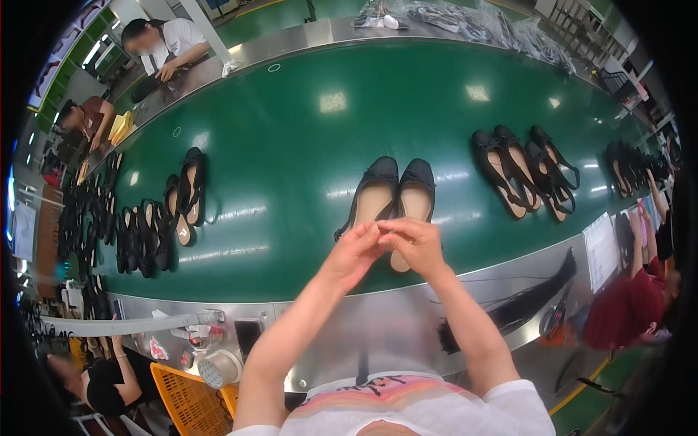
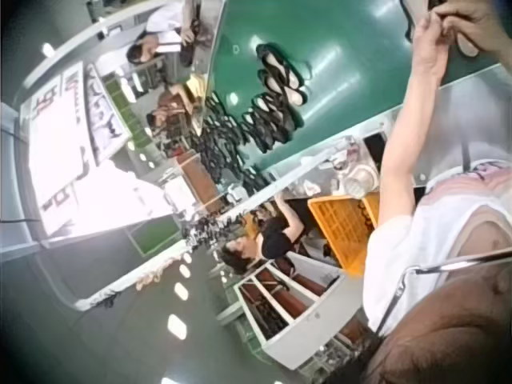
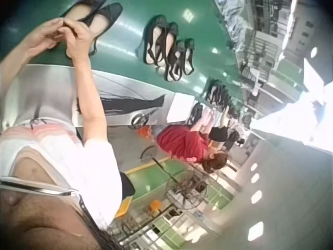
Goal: The person secures pairs of shoes on an assembly line conveyor by taking cords from a bundle and tying the shoes together by hand.
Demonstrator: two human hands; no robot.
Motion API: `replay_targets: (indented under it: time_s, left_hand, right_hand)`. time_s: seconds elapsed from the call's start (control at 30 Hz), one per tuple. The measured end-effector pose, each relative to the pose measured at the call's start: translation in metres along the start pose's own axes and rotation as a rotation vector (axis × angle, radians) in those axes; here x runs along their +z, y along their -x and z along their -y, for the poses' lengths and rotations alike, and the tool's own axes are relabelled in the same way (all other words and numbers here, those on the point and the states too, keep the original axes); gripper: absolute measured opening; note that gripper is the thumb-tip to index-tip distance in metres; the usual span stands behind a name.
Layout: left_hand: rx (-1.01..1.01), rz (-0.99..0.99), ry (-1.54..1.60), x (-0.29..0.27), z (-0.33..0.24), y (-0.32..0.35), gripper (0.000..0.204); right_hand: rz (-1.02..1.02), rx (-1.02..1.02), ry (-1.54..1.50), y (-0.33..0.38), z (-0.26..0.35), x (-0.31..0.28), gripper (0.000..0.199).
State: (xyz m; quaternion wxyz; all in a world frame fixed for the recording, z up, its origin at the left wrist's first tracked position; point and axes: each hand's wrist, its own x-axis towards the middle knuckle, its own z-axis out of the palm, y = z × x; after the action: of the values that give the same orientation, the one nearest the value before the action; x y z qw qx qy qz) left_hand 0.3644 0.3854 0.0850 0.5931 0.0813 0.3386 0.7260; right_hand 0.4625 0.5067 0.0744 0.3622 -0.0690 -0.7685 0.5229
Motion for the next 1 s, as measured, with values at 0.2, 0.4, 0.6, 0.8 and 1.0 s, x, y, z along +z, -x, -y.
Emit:
replay_targets:
  time_s: [0.2, 0.4, 0.6, 0.8, 1.0]
  left_hand:
    - [0.321, -0.288, -0.524, 0.004, 0.025, 0.007, 0.022]
    - [0.446, -0.001, -1.204, -0.024, 0.038, 0.003, 0.023]
    - [0.72, -0.345, -1.181, 0.001, 0.019, 0.063, 0.033]
    - [0.301, -0.611, -1.367, -0.014, 0.03, 0.202, 0.02]
    - [-0.248, -0.743, -0.814, 0.015, 0.143, 0.311, 0.021]
  right_hand:
    - [-0.136, 0.548, -0.267, 0.016, 0.027, 0.009, 0.007]
    - [-0.206, 0.568, -0.654, 0.008, 0.055, -0.026, 0.005]
    - [0.082, 0.483, 0.491, -0.017, 0.002, -0.032, 0.053]
    - [0.513, 0.577, 1.078, -0.031, -0.103, -0.003, 0.075]
    - [0.434, 0.281, 1.165, -0.089, -0.193, -0.035, 0.062]
